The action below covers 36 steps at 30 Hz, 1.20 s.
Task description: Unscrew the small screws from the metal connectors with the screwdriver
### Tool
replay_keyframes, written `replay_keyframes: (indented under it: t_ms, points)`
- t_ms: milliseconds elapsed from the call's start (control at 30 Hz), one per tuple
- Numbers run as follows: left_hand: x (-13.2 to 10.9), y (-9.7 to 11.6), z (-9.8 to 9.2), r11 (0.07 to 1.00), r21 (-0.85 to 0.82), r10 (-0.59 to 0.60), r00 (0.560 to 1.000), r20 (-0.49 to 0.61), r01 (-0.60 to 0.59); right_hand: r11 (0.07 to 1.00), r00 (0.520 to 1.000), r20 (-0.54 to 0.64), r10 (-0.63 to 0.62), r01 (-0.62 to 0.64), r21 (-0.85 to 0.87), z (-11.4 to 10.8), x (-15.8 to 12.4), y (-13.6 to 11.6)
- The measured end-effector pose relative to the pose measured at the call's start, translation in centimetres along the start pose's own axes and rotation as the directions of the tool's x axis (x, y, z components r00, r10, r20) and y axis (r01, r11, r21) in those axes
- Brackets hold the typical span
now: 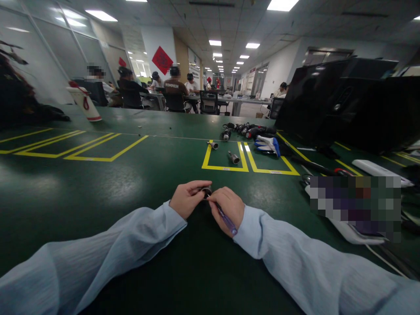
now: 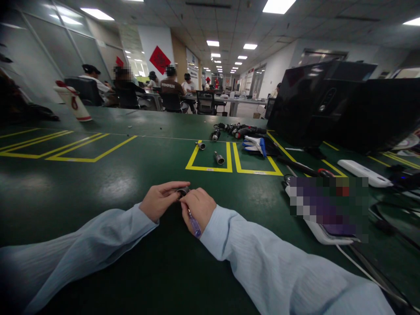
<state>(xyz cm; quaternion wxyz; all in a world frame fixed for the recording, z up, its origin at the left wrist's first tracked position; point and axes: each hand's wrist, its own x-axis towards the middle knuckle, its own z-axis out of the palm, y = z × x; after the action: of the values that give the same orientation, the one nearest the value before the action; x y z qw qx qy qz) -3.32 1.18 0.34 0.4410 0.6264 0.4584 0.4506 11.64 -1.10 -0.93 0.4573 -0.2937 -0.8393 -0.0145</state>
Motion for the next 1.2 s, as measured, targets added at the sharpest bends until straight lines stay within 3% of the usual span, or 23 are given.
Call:
replay_keyframes:
  t_ms: [500, 1200]
  points:
    - [-0.08, 0.43, 0.08, 0.995, -0.08, -0.059, 0.998, 0.001, 0.059, 1.0, 0.999, 0.04, -0.006, 0.007, -0.017, -0.22, 0.23, -0.06]
    - [0.03, -0.35, 0.05, 0.998, 0.027, 0.059, 0.998, 0.012, -0.059, 0.999, 0.999, 0.025, -0.028, 0.029, -0.026, -0.11, 0.22, -0.16]
